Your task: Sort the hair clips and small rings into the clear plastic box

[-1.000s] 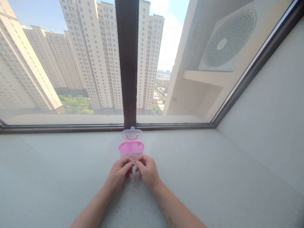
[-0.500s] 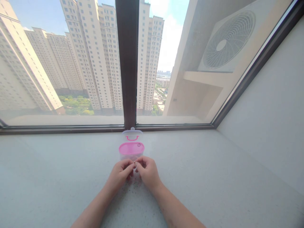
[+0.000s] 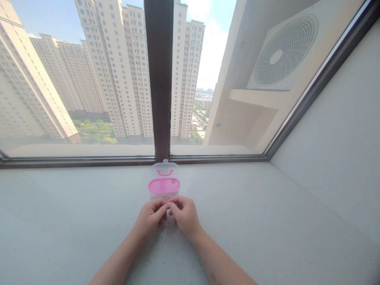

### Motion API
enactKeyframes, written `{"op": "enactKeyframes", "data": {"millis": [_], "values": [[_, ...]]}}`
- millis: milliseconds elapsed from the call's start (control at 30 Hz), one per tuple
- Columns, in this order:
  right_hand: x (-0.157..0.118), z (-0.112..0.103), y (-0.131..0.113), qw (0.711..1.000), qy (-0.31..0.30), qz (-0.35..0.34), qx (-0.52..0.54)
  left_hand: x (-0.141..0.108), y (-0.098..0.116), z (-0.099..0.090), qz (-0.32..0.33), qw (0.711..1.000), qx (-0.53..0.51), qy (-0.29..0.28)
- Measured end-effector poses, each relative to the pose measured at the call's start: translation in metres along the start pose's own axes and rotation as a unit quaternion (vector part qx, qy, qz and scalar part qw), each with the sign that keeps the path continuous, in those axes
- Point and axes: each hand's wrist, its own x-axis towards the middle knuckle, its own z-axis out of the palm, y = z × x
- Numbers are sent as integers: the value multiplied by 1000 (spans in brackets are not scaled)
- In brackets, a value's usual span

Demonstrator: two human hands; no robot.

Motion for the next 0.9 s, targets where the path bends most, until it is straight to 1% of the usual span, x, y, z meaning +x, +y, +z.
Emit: {"op": "enactKeyframes", "data": {"millis": [433, 667, 900], "values": [[0, -1, 2, 1000, 10, 1, 1, 0, 1, -1, 8, 1000, -6, 5], [1, -1, 3, 1000, 12, 2, -6, 0, 0, -1, 8, 1000, -15, 26], [1, -1, 6, 1000, 13, -2, -8, -1, 0, -2, 6, 1000, -11, 24]]}}
